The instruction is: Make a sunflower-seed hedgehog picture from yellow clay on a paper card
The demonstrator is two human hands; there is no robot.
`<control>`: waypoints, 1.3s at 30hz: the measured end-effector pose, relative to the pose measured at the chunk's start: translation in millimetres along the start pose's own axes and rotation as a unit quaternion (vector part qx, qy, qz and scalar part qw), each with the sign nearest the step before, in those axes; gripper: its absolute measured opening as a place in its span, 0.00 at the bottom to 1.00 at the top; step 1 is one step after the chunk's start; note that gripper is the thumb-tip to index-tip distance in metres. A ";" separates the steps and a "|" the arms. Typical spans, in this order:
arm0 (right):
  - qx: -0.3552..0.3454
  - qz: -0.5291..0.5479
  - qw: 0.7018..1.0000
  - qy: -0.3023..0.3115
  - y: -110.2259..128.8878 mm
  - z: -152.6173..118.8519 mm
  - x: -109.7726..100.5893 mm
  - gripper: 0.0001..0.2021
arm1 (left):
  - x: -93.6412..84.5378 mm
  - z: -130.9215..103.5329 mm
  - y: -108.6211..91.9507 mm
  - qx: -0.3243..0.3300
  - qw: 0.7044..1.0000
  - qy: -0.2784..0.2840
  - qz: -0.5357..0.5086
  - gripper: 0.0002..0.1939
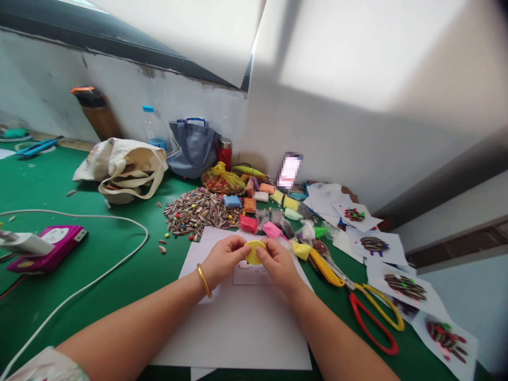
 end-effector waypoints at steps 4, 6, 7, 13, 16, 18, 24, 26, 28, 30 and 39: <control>0.005 0.035 0.999 0.014 -1.3 0.9 1.6 0.12 | 2.2 -0.8 -1.0 0.000 1.000 0.017 -0.019 0.23; 0.003 0.038 0.999 0.001 0.0 0.9 0.6 0.13 | 4.2 -0.8 -1.0 -0.001 0.999 0.028 -0.038 0.23; 0.001 0.040 0.999 -0.009 1.2 0.7 -0.2 0.13 | 5.4 -0.8 -0.8 -0.003 0.998 0.036 -0.044 0.24; -0.006 0.053 0.998 -0.011 4.5 0.3 -0.3 0.13 | 4.1 -1.7 -2.9 -0.001 0.999 0.020 -0.026 0.20; -0.008 0.046 0.999 0.008 2.2 0.4 1.4 0.13 | 1.0 -1.8 -5.7 0.009 0.998 -0.009 -0.054 0.20; -0.002 0.045 0.999 0.015 0.5 0.4 2.1 0.13 | 0.6 -2.1 -6.4 0.009 0.998 -0.012 -0.061 0.20; 0.006 0.069 0.998 -0.002 2.1 0.4 0.5 0.13 | 4.4 -3.7 -7.2 -0.005 0.998 0.011 -0.064 0.21; 0.000 0.074 0.997 -0.026 4.4 0.0 -2.2 0.13 | 5.0 -3.7 -7.4 -0.006 0.998 0.017 -0.060 0.21; -0.001 0.075 0.997 -0.032 6.2 -0.4 -3.1 0.13 | 4.1 -3.4 -7.3 -0.005 0.999 0.013 -0.049 0.20; 0.004 0.076 0.997 -0.016 6.4 -0.4 -1.5 0.13 | 2.4 -2.9 -7.4 -0.001 0.999 0.002 -0.042 0.20; 0.020 0.034 0.999 0.010 1.5 0.9 3.3 0.14 | 3.2 -3.6 -11.4 0.011 0.998 0.003 -0.062 0.21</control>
Point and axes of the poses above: each hand's wrist, its own z-axis towards the middle knuckle, its own x-axis out of the palm, y = z × x, the point moved 5 cm from there along z, towards the middle knuckle, and after that the axes turned 10 degrees about x, right-handed, at the moved point
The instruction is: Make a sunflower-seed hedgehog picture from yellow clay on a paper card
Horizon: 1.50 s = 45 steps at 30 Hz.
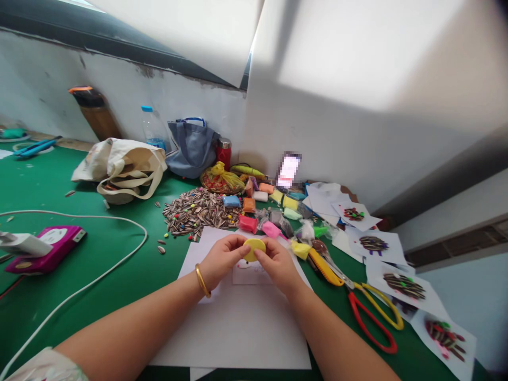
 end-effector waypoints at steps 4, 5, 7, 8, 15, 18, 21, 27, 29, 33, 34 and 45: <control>0.001 -0.016 1.000 0.027 1.3 -1.9 2.8 0.13 | -1.1 -0.1 1.6 -0.004 1.000 -0.002 0.017 0.20; 0.000 -0.015 0.999 0.029 1.7 -2.1 2.8 0.13 | -1.1 0.0 1.8 -0.005 1.000 0.000 0.018 0.20; -0.004 -0.005 1.000 0.019 2.4 -1.8 1.1 0.14 | -0.7 0.0 1.6 -0.007 1.000 0.003 0.013 0.21; -0.007 0.002 1.000 0.007 2.8 -1.4 -0.7 0.14 | -0.3 -0.1 1.4 -0.008 1.000 0.004 0.011 0.21; -0.010 0.022 1.000 -0.017 3.9 0.7 -4.4 0.15 | -0.7 1.1 0.0 -0.003 1.000 -0.005 0.019 0.20; 0.001 0.012 1.000 0.023 3.3 -0.5 0.4 0.15 | -2.4 1.8 -1.0 0.009 1.000 -0.019 0.009 0.19; 0.016 0.019 0.999 0.033 2.2 -1.8 2.0 0.16 | -2.3 1.2 1.2 -0.001 1.000 -0.010 0.018 0.20; 0.021 0.003 1.000 0.018 2.5 -2.7 0.6 0.16 | -3.1 1.1 4.5 -0.003 1.000 -0.009 0.021 0.20; 0.016 -0.028 0.999 0.028 4.1 -3.2 1.9 0.14 | -3.2 1.3 3.8 -0.003 1.000 -0.009 0.027 0.19; 0.013 -0.060 0.998 0.031 4.6 -2.8 2.3 0.12 | -2.1 1.4 2.7 -0.012 1.000 -0.006 0.018 0.20; 0.010 -0.052 0.998 0.024 4.3 -2.3 1.3 0.12 | -1.8 1.5 2.5 -0.012 1.000 -0.006 0.014 0.20; 0.009 -0.021 0.999 0.034 1.9 -2.5 1.3 0.13 | -0.5 0.8 3.5 -0.011 0.999 0.009 0.038 0.19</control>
Point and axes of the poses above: each hand's wrist, its own z-axis towards the middle knuckle, its own x-axis out of the palm, y = z × x, the point moved 5 cm from there along z, towards the middle knuckle, and after that the axes turned 10 degrees about x, right-handed, at the moved point
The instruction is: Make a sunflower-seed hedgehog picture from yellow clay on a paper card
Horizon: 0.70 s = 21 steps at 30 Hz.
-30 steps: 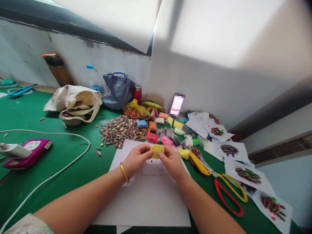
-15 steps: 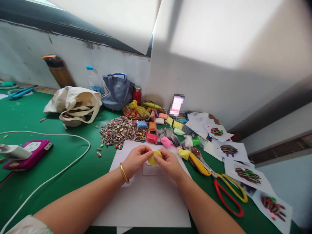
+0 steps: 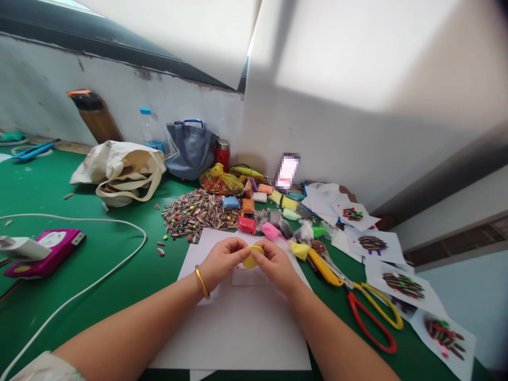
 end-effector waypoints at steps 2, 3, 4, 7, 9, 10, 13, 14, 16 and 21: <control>0.003 0.013 1.000 -0.011 -1.6 0.4 -1.4 0.14 | 0.5 -0.3 0.1 -0.003 1.000 -0.001 -0.008 0.20; 0.001 0.019 1.000 -0.021 -2.0 0.7 -2.5 0.14 | 0.6 -0.3 0.3 -0.004 1.000 -0.003 -0.015 0.20; -0.002 0.025 0.999 -0.032 -1.9 0.9 -3.8 0.15 | 0.7 -0.2 0.4 -0.004 1.000 -0.004 -0.021 0.21; -0.010 0.041 0.998 -0.055 -0.8 1.3 -6.4 0.15 | 0.7 0.2 1.4 -0.006 1.000 -0.002 -0.023 0.21; -0.008 0.042 0.998 -0.048 -0.5 1.6 -5.8 0.14 | -0.3 0.4 1.8 -0.005 1.000 -0.009 -0.024 0.20; -0.005 0.037 0.998 -0.042 -0.7 1.7 -5.0 0.14 | -1.0 0.5 1.7 -0.004 1.000 -0.015 -0.026 0.20; -0.004 0.017 0.999 -0.031 -2.1 2.2 -3.6 0.13 | -2.1 0.6 0.0 0.003 0.999 -0.027 -0.040 0.19; -0.007 0.016 0.999 -0.033 -2.4 2.4 -3.7 0.13 | -1.9 0.6 -0.8 0.004 0.999 -0.027 -0.045 0.19; -0.018 0.028 0.999 -0.042 -2.2 2.7 -5.2 0.13 | -0.8 0.4 -1.9 0.003 0.999 -0.020 -0.049 0.19; -0.021 0.045 0.998 -0.044 -1.6 3.2 -6.2 0.13 | -0.7 0.0 -2.3 0.003 0.999 -0.020 -0.036 0.19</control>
Point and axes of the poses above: each hand's wrist, its own z-axis towards the middle knuckle, its own x-axis out of the palm, y = z × x, the point moved 5 cm from there along z, towards the middle knuckle, and after that the axes turned 10 degrees about x, right-handed, at the moved point
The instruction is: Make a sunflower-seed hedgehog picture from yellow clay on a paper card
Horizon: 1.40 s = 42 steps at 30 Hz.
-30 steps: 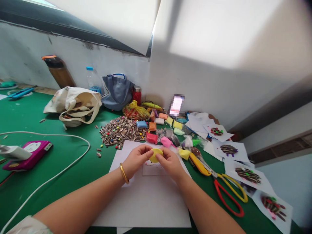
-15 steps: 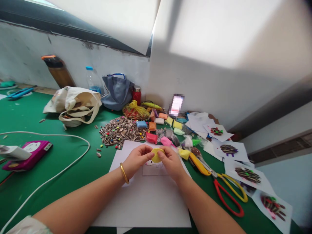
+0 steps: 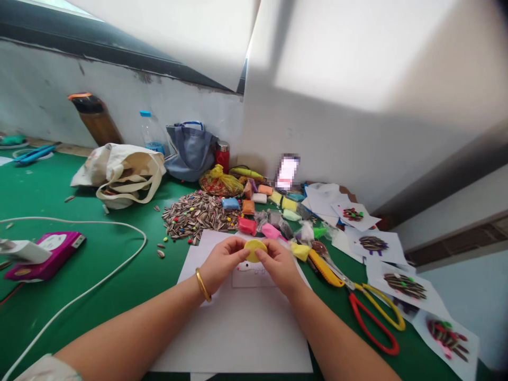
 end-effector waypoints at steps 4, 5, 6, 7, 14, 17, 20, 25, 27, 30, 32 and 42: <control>0.008 -0.007 1.000 0.029 -0.9 -0.7 3.7 0.14 | -0.6 -0.1 1.1 -0.005 1.000 -0.004 -0.008 0.19; 0.007 -0.002 1.000 0.029 -1.0 -0.8 3.9 0.14 | -0.2 -0.3 1.4 -0.009 1.000 -0.001 -0.010 0.19; 0.007 0.006 1.000 0.027 -1.3 -0.7 3.7 0.14 | 0.1 -0.4 1.5 -0.011 1.000 -0.001 -0.013 0.20; 0.007 0.014 1.000 0.021 -1.5 -0.6 3.2 0.14 | 0.3 -0.6 1.3 -0.012 1.000 -0.002 -0.015 0.20; -0.002 0.034 0.999 -0.004 0.2 -0.1 0.8 0.14 | -0.5 -0.2 -1.8 -0.008 1.000 -0.007 0.004 0.19; 0.006 0.016 1.000 0.016 -1.9 -0.2 3.0 0.13 | -1.9 0.5 -3.2 0.009 1.000 -0.018 0.003 0.18; 0.008 0.003 1.000 0.023 -2.9 -0.6 3.9 0.11 | -1.6 0.8 -2.7 0.016 1.000 -0.021 -0.005 0.19; 0.013 -0.053 0.998 0.040 -0.3 -2.5 8.5 0.10 | -0.9 -0.1 0.0 0.005 1.000 -0.019 0.015 0.20; 0.018 -0.062 0.997 0.043 0.2 -2.5 9.9 0.10 | -1.1 -0.6 -0.5 0.008 1.000 -0.023 0.007 0.20; 0.019 -0.016 0.999 0.027 -0.2 -1.2 7.9 0.12 | -0.3 -1.0 -1.4 0.009 0.999 -0.022 -0.024 0.22; 0.013 0.018 1.000 0.011 -0.5 -0.4 5.3 0.13 | 0.4 -0.6 -1.8 0.008 0.999 -0.017 -0.030 0.22; 0.014 -0.036 0.999 0.008 2.8 -2.0 5.7 0.14 | -1.5 0.6 -1.2 0.011 1.000 -0.022 -0.016 0.20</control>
Point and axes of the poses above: each hand's wrist, its own z-axis towards the middle knuckle, its own x-axis out of the palm, y = z × x, the point moved 5 cm from there along z, towards the middle knuckle, and after that the axes turned 10 degrees about x, right-handed, at the moved point
